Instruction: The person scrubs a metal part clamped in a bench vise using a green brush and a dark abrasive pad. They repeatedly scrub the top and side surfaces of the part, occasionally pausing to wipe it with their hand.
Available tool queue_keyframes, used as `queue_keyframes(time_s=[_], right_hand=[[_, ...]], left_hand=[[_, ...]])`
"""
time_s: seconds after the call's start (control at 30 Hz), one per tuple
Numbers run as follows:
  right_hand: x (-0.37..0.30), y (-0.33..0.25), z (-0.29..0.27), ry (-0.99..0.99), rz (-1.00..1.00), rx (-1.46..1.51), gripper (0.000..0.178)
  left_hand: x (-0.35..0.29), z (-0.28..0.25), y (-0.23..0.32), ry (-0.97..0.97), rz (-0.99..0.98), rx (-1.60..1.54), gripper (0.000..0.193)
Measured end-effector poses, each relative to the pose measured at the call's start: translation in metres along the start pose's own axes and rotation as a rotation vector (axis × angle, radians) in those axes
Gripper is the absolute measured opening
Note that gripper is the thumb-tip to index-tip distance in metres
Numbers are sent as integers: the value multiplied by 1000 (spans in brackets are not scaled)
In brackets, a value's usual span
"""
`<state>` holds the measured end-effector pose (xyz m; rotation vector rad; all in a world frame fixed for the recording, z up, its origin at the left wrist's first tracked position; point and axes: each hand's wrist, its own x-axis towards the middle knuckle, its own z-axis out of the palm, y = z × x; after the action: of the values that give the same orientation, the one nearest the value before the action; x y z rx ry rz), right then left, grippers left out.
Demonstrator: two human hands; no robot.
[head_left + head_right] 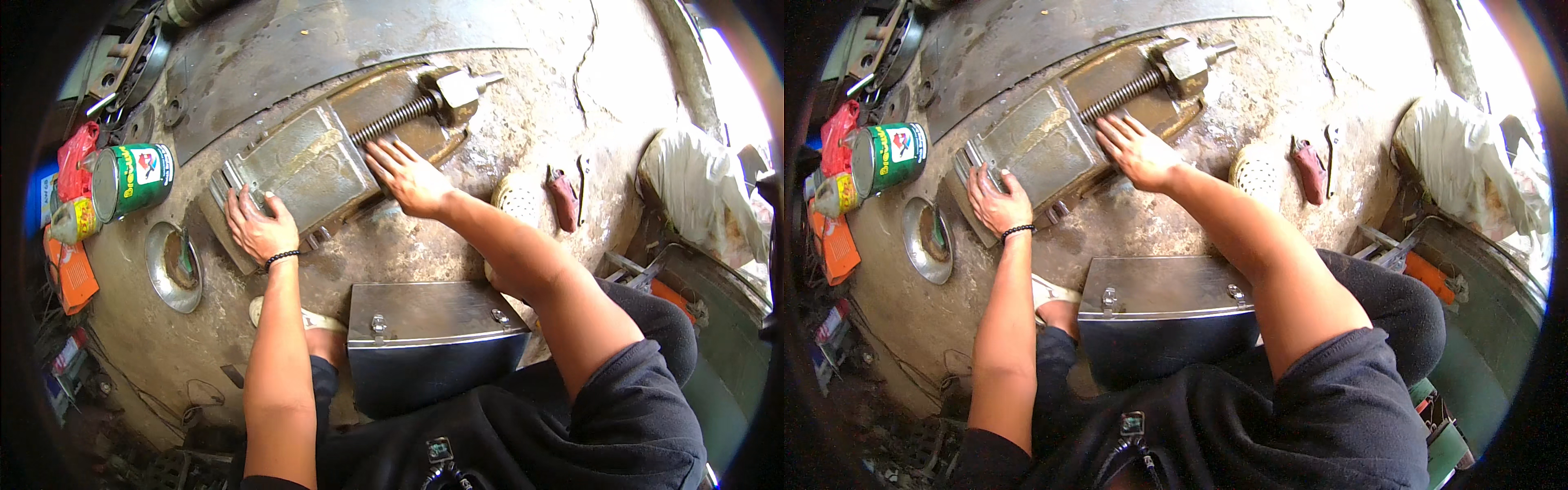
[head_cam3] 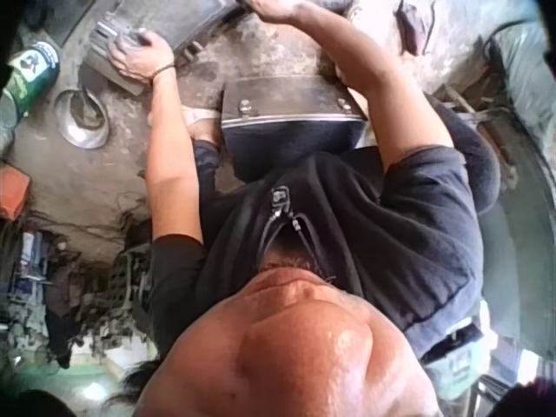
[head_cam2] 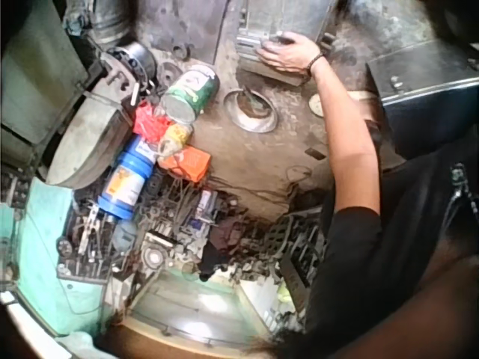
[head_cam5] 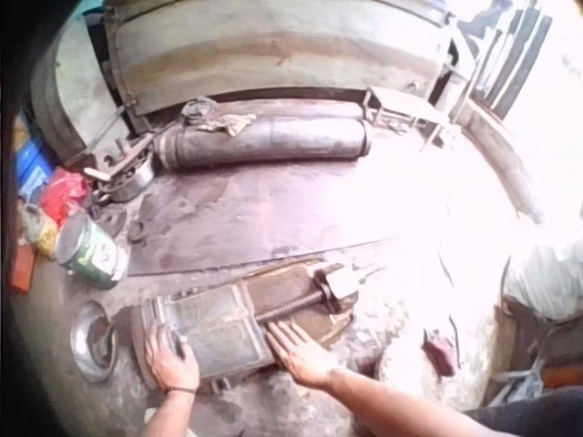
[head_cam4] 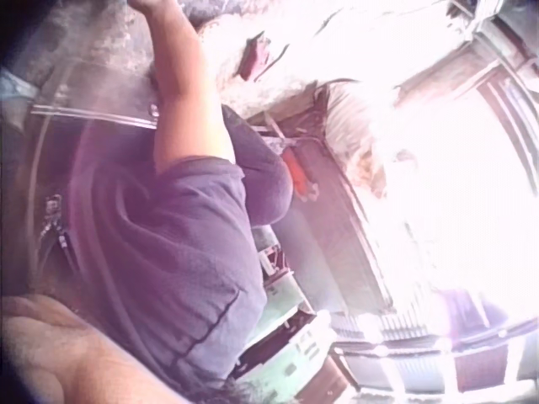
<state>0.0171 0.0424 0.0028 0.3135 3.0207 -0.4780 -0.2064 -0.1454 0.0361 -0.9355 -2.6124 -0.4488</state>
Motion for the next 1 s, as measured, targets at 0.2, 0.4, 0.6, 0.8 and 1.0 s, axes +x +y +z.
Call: queue_keyframes(time_s=[0.2,0.4,0.6,0.8,1.0], right_hand=[[7,4,-8,-159,-60,-47,63],[6,-1,-7,-110,-10,-142,60],[1,-1,2,97,26,-26,62],[6,-6,7,54,27,-52,59],[13,-3,4,-29,13,-54,58]], left_hand=[[0,4,0,-18,-28,41,40],[0,7,-2,-15,22,35,41],[1,7,0,-7,1,2,43],[-1,7,-3,5,3,-4,45],[0,4,-1,-7,-3,-3,45]])
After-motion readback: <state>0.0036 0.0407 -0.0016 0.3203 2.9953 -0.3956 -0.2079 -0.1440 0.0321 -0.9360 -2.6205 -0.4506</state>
